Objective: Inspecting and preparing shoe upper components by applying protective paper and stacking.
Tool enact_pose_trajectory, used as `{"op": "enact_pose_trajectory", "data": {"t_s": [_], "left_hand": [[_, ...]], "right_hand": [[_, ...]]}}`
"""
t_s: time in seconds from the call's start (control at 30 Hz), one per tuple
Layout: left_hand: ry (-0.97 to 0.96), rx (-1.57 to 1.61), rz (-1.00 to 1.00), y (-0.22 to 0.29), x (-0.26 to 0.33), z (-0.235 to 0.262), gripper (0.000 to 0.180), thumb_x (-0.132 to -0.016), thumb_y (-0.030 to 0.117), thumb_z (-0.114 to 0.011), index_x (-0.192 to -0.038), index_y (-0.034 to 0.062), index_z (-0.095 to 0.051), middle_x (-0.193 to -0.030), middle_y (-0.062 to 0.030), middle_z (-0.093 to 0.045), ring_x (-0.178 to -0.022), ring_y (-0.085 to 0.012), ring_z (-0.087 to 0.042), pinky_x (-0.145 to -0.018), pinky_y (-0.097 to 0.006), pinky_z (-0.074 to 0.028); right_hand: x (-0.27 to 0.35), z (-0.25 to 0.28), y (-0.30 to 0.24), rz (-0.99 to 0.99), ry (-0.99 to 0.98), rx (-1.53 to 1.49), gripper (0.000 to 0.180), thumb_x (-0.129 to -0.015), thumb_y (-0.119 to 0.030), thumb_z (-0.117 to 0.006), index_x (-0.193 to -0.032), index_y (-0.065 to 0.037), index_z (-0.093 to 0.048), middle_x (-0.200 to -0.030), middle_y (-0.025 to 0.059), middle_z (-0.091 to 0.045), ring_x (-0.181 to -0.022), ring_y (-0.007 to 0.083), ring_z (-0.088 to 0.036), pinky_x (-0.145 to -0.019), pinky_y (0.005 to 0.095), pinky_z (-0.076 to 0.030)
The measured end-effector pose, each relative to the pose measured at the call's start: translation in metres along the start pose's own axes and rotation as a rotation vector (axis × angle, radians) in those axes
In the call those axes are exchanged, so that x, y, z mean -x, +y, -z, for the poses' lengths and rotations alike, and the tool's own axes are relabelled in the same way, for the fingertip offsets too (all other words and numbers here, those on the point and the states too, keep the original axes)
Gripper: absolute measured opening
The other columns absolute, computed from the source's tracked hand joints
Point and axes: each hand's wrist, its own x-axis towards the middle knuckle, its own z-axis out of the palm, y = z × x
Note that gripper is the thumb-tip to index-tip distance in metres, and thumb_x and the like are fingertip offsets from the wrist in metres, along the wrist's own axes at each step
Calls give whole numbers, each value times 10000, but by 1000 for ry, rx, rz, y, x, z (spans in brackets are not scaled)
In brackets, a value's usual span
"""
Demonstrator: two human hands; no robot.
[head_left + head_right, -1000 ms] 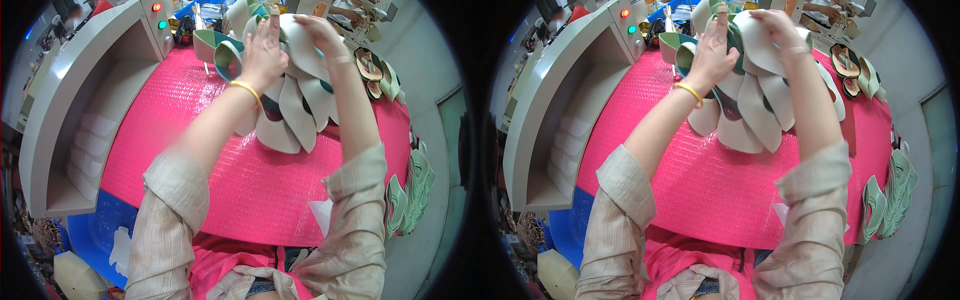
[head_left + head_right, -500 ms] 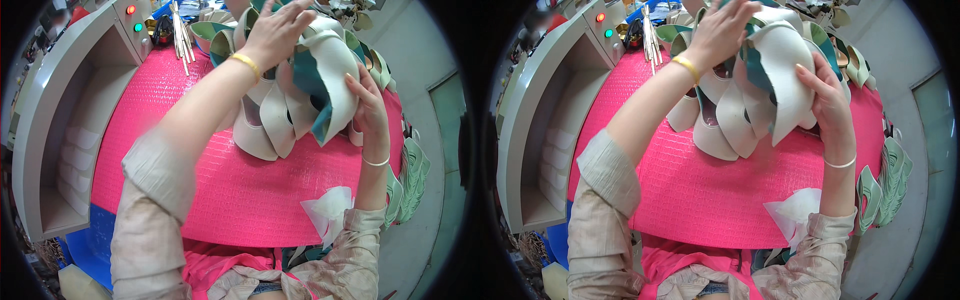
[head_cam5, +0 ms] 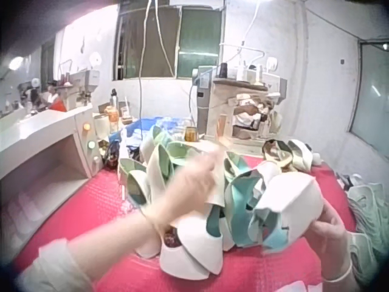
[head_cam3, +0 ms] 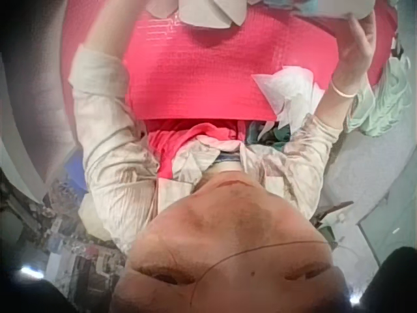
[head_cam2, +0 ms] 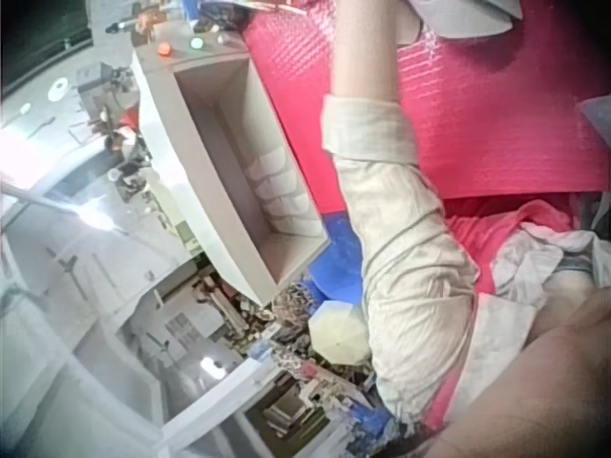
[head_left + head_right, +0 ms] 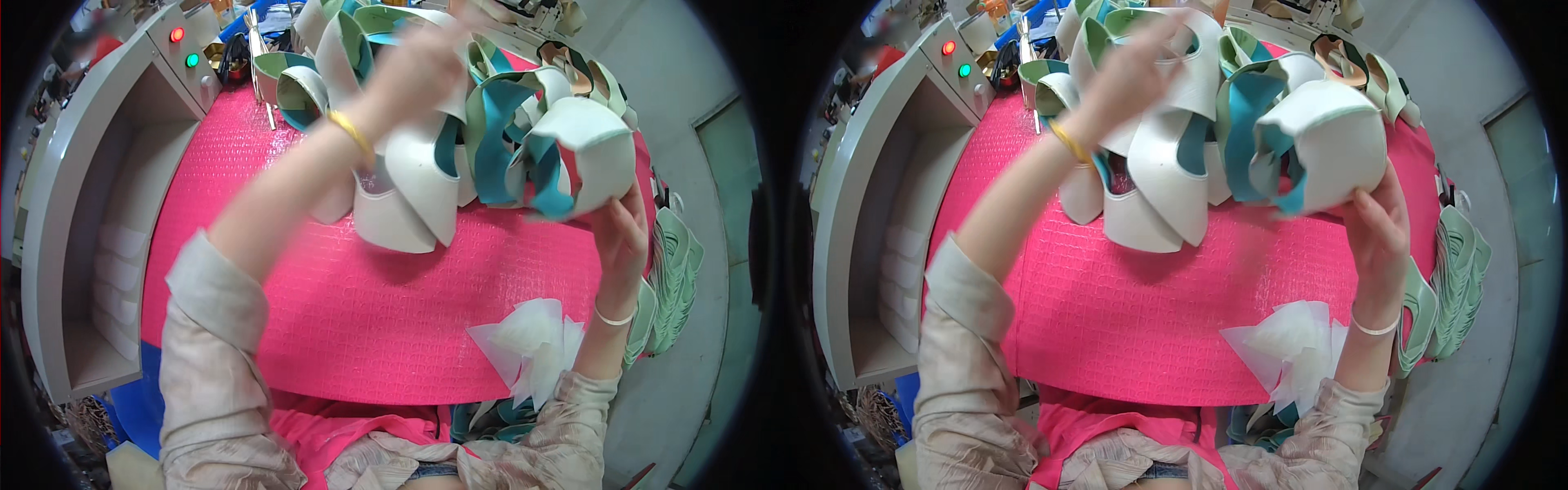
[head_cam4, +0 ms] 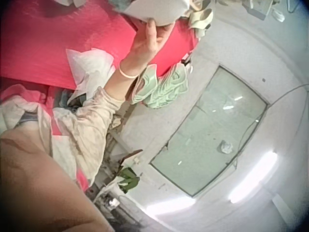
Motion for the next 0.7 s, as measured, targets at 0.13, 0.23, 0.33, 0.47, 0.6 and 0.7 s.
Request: {"op": "enact_pose_trajectory", "data": {"t_s": [0.13, 0.23, 0.33, 0.47, 0.6, 0.7], "left_hand": [[-36, 260, -72, 52, -1, -36, 644, -681, -15, -521, -1273, 212, -407, -1115, -90, -563, -911, -272, -587, -682, -360, -495], [-216, 58, -72, 43, -23, -37, 623, -710, 12, -529, -1282, 225, -403, -1098, -85, -574, -869, -274, -608, -681, -359, -498], [-397, -332, -24, 33, -37, -47, 323, -741, 68, -533, -1054, 142, -557, -865, -118, -643, -775, -290, -637, -641, -379, -512], [-139, -439, 260, -8, -37, -48, 150, -769, 125, -545, -891, 91, -626, -813, -154, -640, -801, -302, -629, -695, -382, -502], [151, -149, -55, -11, -17, -24, 500, -745, 50, -580, -1222, 35, -430, -884, -168, -618, -730, -348, -603, -689, -388, -477], [-365, 373, 483, 71, 31, 13, 357, -842, 391, -512, -1030, 101, -598, -973, -132, -604, -959, -210, -565, -827, -335, -443]], "right_hand": [[-2, 3, 4, -51, -88, -207, 502, -785, -73, -519, -1246, 11, -340, -1135, 137, -496, -995, 247, -556, -841, 367, -466], [11, 5, 7, -68, -155, 206, 344, -807, -123, -534, -1111, 26, -468, -987, 97, -564, -881, 204, -577, -762, 310, -471], [32, -27, -15, 75, -346, 725, 112, -740, -94, -612, -844, -51, -623, -757, 19, -606, -694, 161, -571, -625, 276, -440], [102, -74, -50, 205, -742, 1154, 234, -589, -117, -602, -821, -104, -627, -706, -1, -579, -642, 169, -549, -590, 305, -425], [117, -64, -34, 117, -743, 1144, 248, -600, -28, -574, -846, -53, -601, -1013, 126, -593, -849, 264, -588, -658, 343, -455], [121, -63, -30, 45, -760, 978, 214, -616, -48, -592, -829, -37, -568, -1116, 170, -540, -986, 327, -551, -750, 373, -464]]}}
